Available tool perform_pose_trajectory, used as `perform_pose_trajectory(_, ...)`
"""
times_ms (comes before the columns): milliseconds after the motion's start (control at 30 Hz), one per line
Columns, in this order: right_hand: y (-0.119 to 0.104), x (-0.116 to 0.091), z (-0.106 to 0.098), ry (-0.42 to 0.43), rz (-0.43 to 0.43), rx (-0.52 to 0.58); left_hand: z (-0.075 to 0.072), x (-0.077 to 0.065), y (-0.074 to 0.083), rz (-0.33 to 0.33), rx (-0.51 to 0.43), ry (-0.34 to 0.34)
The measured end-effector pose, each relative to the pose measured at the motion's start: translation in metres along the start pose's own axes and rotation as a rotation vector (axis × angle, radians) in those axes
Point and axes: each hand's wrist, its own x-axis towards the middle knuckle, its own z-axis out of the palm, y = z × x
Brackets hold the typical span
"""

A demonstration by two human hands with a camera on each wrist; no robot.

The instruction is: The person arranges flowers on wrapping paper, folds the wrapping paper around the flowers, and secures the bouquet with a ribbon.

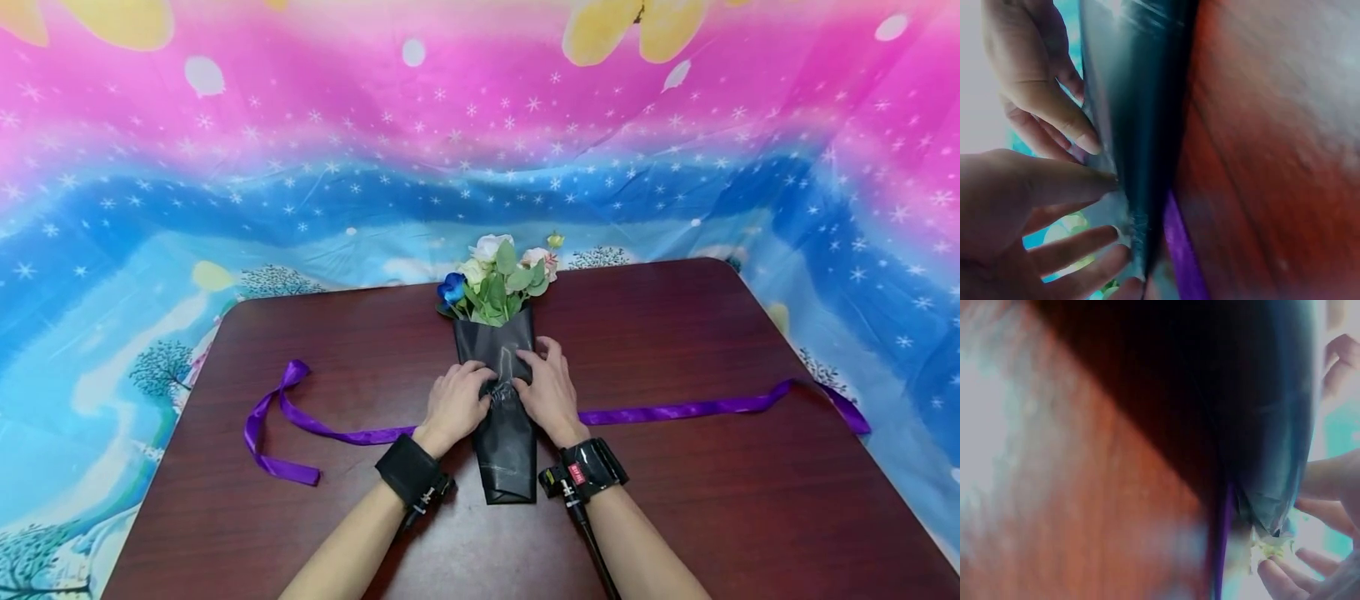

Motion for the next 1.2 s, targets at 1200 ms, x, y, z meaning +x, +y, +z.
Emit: perform_pose_trajectory(1200,0.046,-0.003,-0.045,-0.229,-0.02,0.091,-0.041,-0.034,-0.04,-0.203,-0.211,-0.061)
